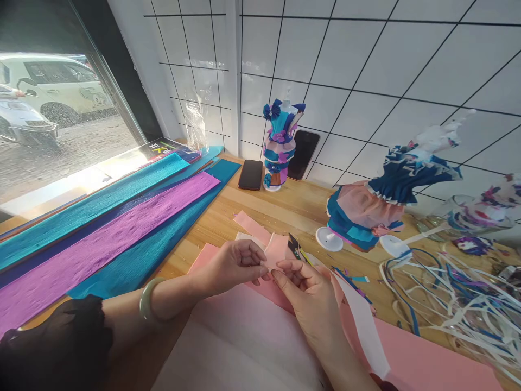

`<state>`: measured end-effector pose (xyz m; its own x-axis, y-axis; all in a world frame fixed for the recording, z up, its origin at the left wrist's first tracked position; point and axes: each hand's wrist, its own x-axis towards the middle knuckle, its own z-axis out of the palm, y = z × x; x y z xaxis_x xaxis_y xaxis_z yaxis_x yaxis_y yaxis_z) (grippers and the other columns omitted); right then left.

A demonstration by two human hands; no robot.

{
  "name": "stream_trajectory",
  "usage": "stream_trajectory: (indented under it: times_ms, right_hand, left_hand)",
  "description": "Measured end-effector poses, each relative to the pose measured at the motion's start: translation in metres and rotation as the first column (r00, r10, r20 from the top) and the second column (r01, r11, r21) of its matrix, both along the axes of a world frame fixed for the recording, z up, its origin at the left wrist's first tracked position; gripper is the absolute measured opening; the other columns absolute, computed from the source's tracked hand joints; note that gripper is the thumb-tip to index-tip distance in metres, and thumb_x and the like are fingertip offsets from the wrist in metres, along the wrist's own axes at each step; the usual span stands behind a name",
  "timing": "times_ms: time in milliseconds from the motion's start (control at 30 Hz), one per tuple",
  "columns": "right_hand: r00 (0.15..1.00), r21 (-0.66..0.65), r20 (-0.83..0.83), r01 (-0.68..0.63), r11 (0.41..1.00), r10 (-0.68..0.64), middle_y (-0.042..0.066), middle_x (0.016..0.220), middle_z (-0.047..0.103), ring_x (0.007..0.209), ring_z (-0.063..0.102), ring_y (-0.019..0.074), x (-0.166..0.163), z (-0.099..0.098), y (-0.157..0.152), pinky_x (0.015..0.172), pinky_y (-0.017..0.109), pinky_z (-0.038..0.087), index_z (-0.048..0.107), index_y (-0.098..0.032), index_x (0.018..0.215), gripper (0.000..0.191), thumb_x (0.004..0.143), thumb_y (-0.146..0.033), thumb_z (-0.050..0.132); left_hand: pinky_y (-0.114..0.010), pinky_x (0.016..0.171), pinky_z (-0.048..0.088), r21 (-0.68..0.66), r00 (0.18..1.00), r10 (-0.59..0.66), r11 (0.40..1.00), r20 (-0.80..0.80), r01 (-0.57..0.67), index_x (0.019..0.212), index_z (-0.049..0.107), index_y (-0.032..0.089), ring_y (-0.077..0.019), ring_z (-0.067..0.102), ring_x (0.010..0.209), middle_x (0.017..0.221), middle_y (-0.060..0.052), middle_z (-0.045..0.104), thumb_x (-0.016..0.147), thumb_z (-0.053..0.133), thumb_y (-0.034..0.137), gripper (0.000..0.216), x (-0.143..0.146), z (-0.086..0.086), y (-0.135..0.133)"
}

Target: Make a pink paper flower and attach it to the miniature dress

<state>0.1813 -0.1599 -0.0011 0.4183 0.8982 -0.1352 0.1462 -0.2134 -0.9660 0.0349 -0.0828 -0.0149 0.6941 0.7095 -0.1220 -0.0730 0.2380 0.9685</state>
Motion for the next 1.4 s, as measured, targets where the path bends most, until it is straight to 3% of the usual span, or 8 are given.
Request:
stream_trajectory:
  times_ms: [233, 500, 767, 900, 1067, 1233, 1400]
  right_hand:
    - [0.998, 0.025, 0.049, -0.03, 0.999, 0.028, 0.002, 0.07, 0.064, 0.067, 0.061, 0.0165, -0.001, -0.004, -0.001, 0.063, 0.027, 0.052, 0.066, -0.019, 0.081, 0.028, 0.062, -0.04, 0.071]
    - [0.988, 0.038, 0.147, -0.059, 0.998, 0.053, 0.002, 0.076, 0.067, 0.072, 0.061, 0.0162, -0.001, -0.006, -0.001, 0.067, 0.027, 0.051, 0.067, -0.02, 0.085, 0.026, 0.064, -0.036, 0.068]
    - [0.964, 0.043, 0.261, -0.068, 0.997, 0.055, 0.0, 0.068, 0.064, 0.065, 0.06, 0.0159, 0.0, -0.006, -0.001, 0.06, 0.026, 0.05, 0.068, -0.022, 0.084, 0.024, 0.066, -0.037, 0.066]
    - [0.946, 0.071, 0.316, -0.101, 0.992, 0.074, 0.001, 0.072, 0.065, 0.063, 0.059, 0.0156, 0.0, -0.007, -0.001, 0.058, 0.026, 0.049, 0.068, -0.022, 0.085, 0.023, 0.069, -0.038, 0.064]
    - [0.89, 0.021, 0.43, -0.178, 0.984, 0.152, -0.001, 0.066, 0.064, 0.062, 0.06, 0.0162, -0.003, -0.006, -0.004, 0.064, 0.028, 0.049, 0.068, -0.026, 0.085, 0.017, 0.071, -0.035, 0.062]
    - [0.882, 0.001, 0.428, -0.218, 0.976, 0.196, 0.0, 0.078, 0.065, 0.071, 0.061, 0.0172, -0.003, -0.015, -0.007, 0.068, 0.029, 0.05, 0.065, -0.026, 0.097, 0.026, 0.074, -0.038, 0.06]
    - [0.864, 0.005, 0.455, -0.245, 0.97, 0.216, 0.0, 0.078, 0.065, 0.074, 0.062, 0.0173, -0.004, -0.02, -0.007, 0.073, 0.028, 0.049, 0.065, -0.024, 0.096, 0.025, 0.074, -0.035, 0.06]
  left_hand:
    - [-0.022, 0.053, 0.049, 0.116, 1.0, -0.028, 0.993, -0.008, 0.029, 0.102, 0.052, 0.016, -0.0075, 0.053, 0.055, 0.061, 0.004, 0.051, 0.067, 0.068, 0.029, 0.04, 0.0, -0.006, -0.001]
    - [-0.02, 0.054, 0.05, 0.097, 0.999, -0.044, 0.994, 0.006, 0.043, 0.092, 0.057, 0.016, -0.0059, 0.051, 0.055, 0.061, 0.005, 0.048, 0.069, 0.064, 0.022, 0.025, 0.001, -0.007, 0.0]
    - [-0.024, 0.059, 0.051, 0.078, 0.997, -0.06, 0.995, -0.041, 0.063, 0.092, 0.057, 0.015, -0.0086, 0.054, 0.059, 0.062, 0.003, 0.051, 0.068, 0.065, 0.026, 0.028, 0.0, -0.007, 0.001]
    - [-0.023, 0.058, 0.049, 0.131, 0.995, -0.055, 0.989, -0.078, 0.065, 0.094, 0.057, 0.015, -0.0098, 0.055, 0.061, 0.064, 0.002, 0.051, 0.07, 0.064, 0.027, 0.028, -0.001, -0.007, 0.002]
    - [-0.018, 0.05, 0.037, 0.252, 0.992, 0.061, 0.967, -0.107, -0.032, 0.1, 0.056, 0.015, -0.007, 0.048, 0.057, 0.062, 0.003, 0.046, 0.072, 0.064, 0.032, 0.034, -0.005, -0.006, 0.003]
    - [-0.021, 0.053, 0.043, 0.08, 0.997, 0.07, 0.994, 0.02, -0.071, 0.116, 0.044, 0.017, -0.0089, 0.053, 0.057, 0.067, 0.002, 0.053, 0.075, 0.06, 0.03, 0.045, -0.006, -0.005, 0.005]
    - [-0.026, 0.057, 0.047, -0.021, 0.99, 0.101, 0.995, 0.093, -0.1, 0.13, 0.031, 0.023, -0.0137, 0.059, 0.064, 0.074, 0.0, 0.059, 0.071, 0.065, 0.024, 0.068, -0.004, -0.008, 0.008]
